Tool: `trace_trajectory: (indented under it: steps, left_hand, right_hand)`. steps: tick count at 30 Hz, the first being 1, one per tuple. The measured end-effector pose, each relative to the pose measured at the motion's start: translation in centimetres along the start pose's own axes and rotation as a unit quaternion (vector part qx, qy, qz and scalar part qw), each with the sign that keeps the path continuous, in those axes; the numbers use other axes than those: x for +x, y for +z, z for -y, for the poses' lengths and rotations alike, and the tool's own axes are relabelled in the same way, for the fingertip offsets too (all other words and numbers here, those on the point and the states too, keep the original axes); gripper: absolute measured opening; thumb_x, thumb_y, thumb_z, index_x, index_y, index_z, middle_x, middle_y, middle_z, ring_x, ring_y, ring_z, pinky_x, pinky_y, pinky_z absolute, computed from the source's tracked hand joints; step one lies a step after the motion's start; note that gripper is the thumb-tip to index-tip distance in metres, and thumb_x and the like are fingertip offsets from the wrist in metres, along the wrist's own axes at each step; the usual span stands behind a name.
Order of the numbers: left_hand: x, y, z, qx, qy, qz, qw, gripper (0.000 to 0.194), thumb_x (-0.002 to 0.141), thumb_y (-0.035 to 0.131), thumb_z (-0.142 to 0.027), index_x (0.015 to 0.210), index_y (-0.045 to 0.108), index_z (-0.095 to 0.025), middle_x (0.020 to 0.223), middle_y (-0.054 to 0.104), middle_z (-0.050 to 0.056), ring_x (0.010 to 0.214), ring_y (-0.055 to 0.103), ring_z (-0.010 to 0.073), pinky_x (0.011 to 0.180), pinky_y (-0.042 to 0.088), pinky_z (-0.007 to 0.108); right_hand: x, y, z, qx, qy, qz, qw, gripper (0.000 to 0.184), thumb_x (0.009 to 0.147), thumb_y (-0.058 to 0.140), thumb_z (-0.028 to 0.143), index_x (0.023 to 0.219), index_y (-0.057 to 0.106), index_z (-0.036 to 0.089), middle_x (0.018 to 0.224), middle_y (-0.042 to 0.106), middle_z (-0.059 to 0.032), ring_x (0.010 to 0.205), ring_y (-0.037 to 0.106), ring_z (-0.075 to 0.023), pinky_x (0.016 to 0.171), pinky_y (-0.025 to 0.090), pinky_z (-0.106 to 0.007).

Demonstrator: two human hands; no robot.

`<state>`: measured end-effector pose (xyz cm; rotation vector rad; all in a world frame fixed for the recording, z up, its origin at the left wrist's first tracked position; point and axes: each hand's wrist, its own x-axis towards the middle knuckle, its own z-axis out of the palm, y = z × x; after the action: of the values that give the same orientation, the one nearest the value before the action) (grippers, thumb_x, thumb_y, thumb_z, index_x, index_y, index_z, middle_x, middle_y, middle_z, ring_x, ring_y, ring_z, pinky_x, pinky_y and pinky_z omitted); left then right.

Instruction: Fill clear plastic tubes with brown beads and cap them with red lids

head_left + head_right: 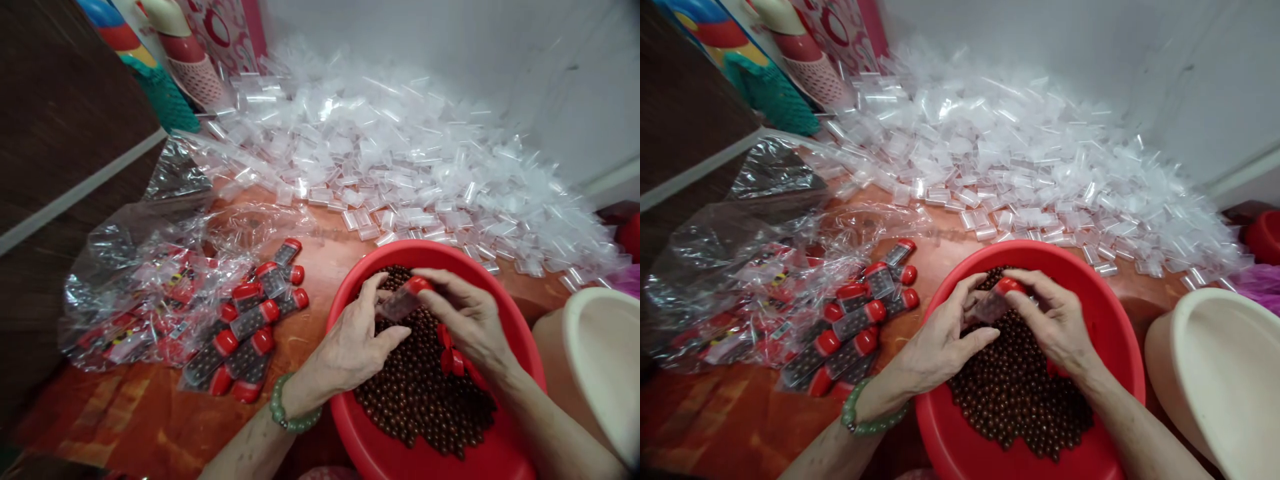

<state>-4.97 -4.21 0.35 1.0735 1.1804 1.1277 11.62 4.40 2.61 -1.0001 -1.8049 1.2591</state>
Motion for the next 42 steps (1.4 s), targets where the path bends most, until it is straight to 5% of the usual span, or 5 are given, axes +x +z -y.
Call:
trace_trajectory:
  steps: [3, 8, 27, 34, 42]
  left_hand:
    - [0.0, 0.0, 0.5, -0.018, 0.009, -0.036, 0.999, 0.074, 0.087, 0.063, -0.029, 0.149, 0.024, -0.018, 0.145, 0.045, 0.017, 0.135, 0.048, 0.0274, 0.115, 0.038, 0.049]
    - [-0.3, -0.2, 1.0, -0.002, 0.029, -0.027, 0.999, 0.066, 0.091, 0.060, -0.030, 0.150, 0.029, -0.024, 0.154, 0.039, 0.012, 0.145, 0.036, 0.0264, 0.123, 0.027, 0.049]
    - [0.0, -0.8, -1.0, 0.044, -0.010, 0.030, 0.999, 0.028, 0.094, 0.050, -0.028, 0.118, 0.063, -0.022, 0.099, 0.069, 0.007, 0.094, 0.062, 0.0221, 0.089, 0.051, 0.036]
    - [0.5, -1.0, -1.1, -0.037, -0.030, 0.052, 0.998, 0.021, 0.093, 0.052, -0.029, 0.106, 0.064, -0.018, 0.094, 0.066, 0.005, 0.087, 0.061, 0.0189, 0.083, 0.052, 0.033]
    - [0.2, -0.5, -1.4, -0.216, -0.062, 0.124, 0.967, 0.033, 0.084, 0.069, -0.033, 0.113, 0.061, -0.019, 0.100, 0.067, 0.006, 0.095, 0.064, 0.0197, 0.094, 0.050, 0.037]
  right_hand:
    - [0.3, -0.8, -0.3, 0.000, -0.018, -0.137, 0.990, 0.027, 0.091, 0.066, 0.027, 0.116, 0.070, 0.035, 0.112, 0.074, 0.0022, 0.101, 0.069, -0.0141, 0.093, 0.055, -0.029]
    - [0.2, -0.8, -0.4, -0.082, -0.033, 0.094, 0.992, 0.023, 0.088, 0.069, 0.023, 0.110, 0.073, 0.029, 0.105, 0.076, -0.0008, 0.095, 0.071, -0.0158, 0.088, 0.057, -0.028]
    - [0.1, -1.4, 0.4, -0.155, -0.079, 0.137, 0.975, 0.032, 0.096, 0.058, 0.024, 0.126, 0.066, 0.029, 0.118, 0.072, -0.0043, 0.109, 0.068, -0.0195, 0.095, 0.057, -0.033]
    - [-0.8, -0.7, 0.0, -0.305, -0.185, 0.177, 0.917, 0.085, 0.085, 0.070, 0.048, 0.154, 0.028, 0.022, 0.141, 0.055, -0.0178, 0.129, 0.054, -0.0330, 0.104, 0.050, -0.053]
    - [-1.2, 0.3, -0.3, -0.387, -0.258, 0.116, 0.878, 0.073, 0.087, 0.061, 0.041, 0.146, 0.031, 0.013, 0.122, 0.063, -0.0205, 0.111, 0.062, -0.0346, 0.093, 0.052, -0.054]
